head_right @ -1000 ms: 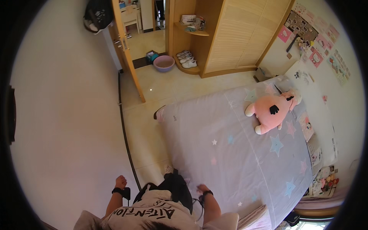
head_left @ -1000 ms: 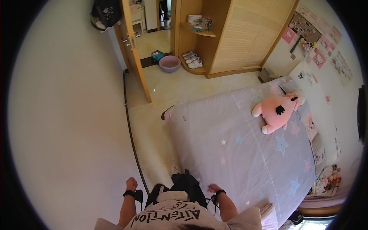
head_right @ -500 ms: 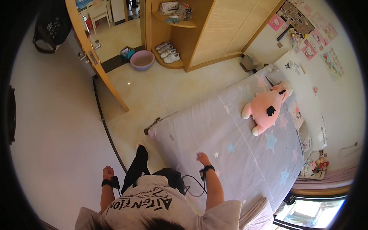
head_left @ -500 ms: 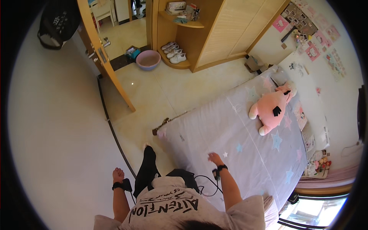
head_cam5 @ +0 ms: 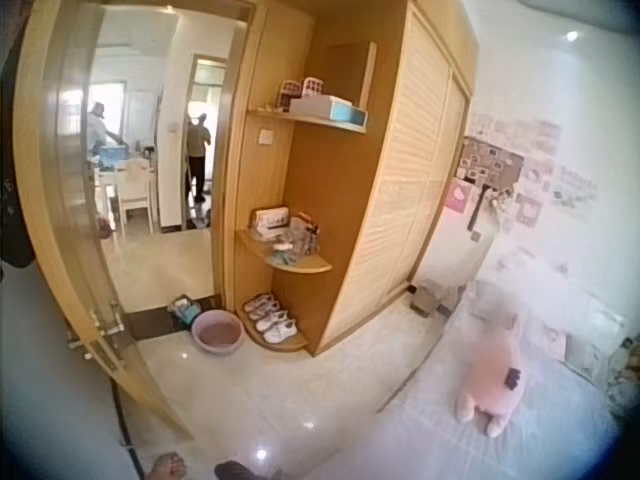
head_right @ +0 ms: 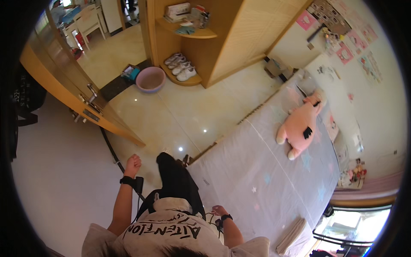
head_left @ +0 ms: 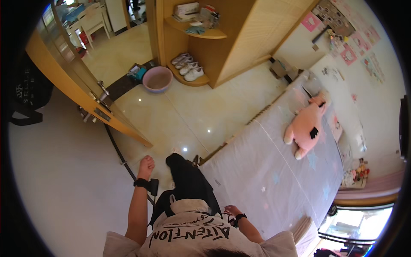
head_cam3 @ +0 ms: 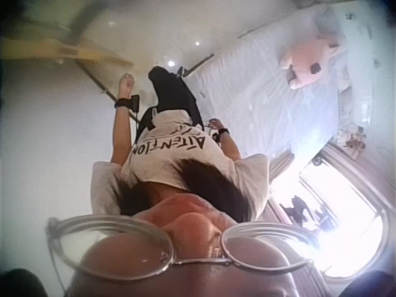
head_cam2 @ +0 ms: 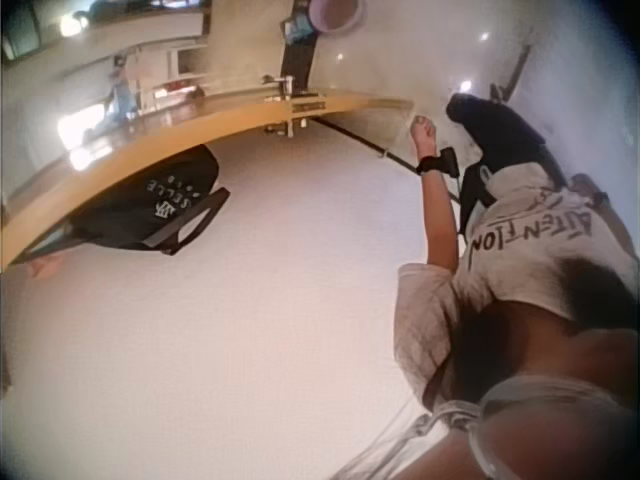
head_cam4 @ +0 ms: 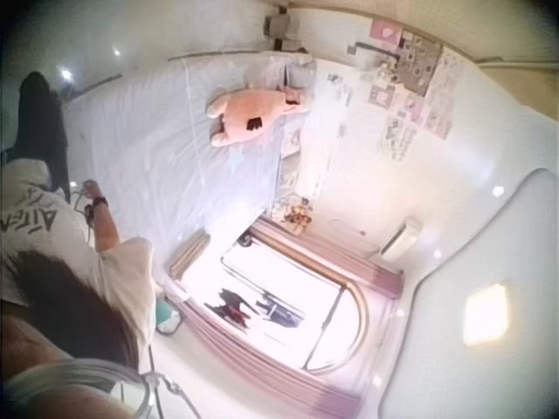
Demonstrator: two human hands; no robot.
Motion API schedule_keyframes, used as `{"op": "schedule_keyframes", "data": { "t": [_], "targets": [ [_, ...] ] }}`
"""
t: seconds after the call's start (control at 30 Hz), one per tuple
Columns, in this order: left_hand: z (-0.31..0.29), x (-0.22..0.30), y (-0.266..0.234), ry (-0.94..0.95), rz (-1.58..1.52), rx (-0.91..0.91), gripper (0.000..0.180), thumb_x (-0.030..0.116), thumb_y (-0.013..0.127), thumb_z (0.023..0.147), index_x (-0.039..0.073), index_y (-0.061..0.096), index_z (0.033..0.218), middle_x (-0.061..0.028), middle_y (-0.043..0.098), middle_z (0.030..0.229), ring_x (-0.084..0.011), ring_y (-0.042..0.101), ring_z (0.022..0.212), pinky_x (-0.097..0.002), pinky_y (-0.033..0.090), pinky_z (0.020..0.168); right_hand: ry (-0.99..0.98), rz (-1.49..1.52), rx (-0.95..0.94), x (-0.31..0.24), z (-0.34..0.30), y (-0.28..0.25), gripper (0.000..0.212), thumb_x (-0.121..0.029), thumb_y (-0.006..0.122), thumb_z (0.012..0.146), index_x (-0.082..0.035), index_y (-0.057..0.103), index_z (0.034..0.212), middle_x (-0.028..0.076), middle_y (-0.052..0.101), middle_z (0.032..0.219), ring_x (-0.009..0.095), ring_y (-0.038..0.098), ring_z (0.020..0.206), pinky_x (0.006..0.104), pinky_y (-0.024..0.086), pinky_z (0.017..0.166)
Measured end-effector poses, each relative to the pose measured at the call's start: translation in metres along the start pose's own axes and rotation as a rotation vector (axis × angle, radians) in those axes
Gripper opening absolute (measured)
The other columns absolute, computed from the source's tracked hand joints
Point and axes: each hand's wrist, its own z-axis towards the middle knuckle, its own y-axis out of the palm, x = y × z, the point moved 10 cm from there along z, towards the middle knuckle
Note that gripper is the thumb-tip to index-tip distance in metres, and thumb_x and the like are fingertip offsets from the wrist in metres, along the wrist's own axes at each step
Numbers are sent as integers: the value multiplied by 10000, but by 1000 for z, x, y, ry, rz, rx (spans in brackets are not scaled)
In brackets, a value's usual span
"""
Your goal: The person moves a hair dryer onto a shelf, closes a curtain, ties a bag of trash, places a cushion on a bed, and wipes the floor using a cloth.
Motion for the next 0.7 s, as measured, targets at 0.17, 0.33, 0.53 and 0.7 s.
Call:
{"op": "schedule_keyframes", "data": {
  "t": [0.17, 0.33, 0.53, 0.7],
  "targets": [
    [57, 18, -1, 70, 0, 112, 208, 66, 323, 782, 113, 339, 579, 34, 241, 466, -69, 200, 369, -194, 172, 324, 66, -138, -62, -99, 47, 16, 237, -229, 462, 776, -67, 502, 944, 82, 585, 791, 158, 569, 725, 265, 434, 589],
    [174, 21, 109, -99, 124, 55, 203, 62, 343, 751, 126, 337, 559, 40, 234, 446, -60, 227, 380, -200, 171, 337, -943, -429, 86, -246, 140, -34, 170, -70, 423, 731, 5, 492, 867, 75, 553, 716, 187, 537, 614, 310, 431, 552],
    [276, 63, 243, -98, 369, -60, 146, -6, 311, 686, 100, 361, 599, 30, 292, 491, -67, 249, 405, -195, 199, 366, -682, 306, 126, -481, 77, -72, 190, -184, 437, 811, -7, 505, 815, 79, 540, 701, 151, 541, 587, 243, 438, 509],
    [328, 78, 291, -131, 310, -96, 106, -6, 344, 674, 67, 421, 667, -7, 389, 566, -89, 342, 456, -197, 290, 420, -441, 85, 370, -459, 98, -105, 185, -157, 485, 752, 12, 509, 681, 71, 526, 579, 162, 509, 500, 267, 414, 488]
  ]
}}
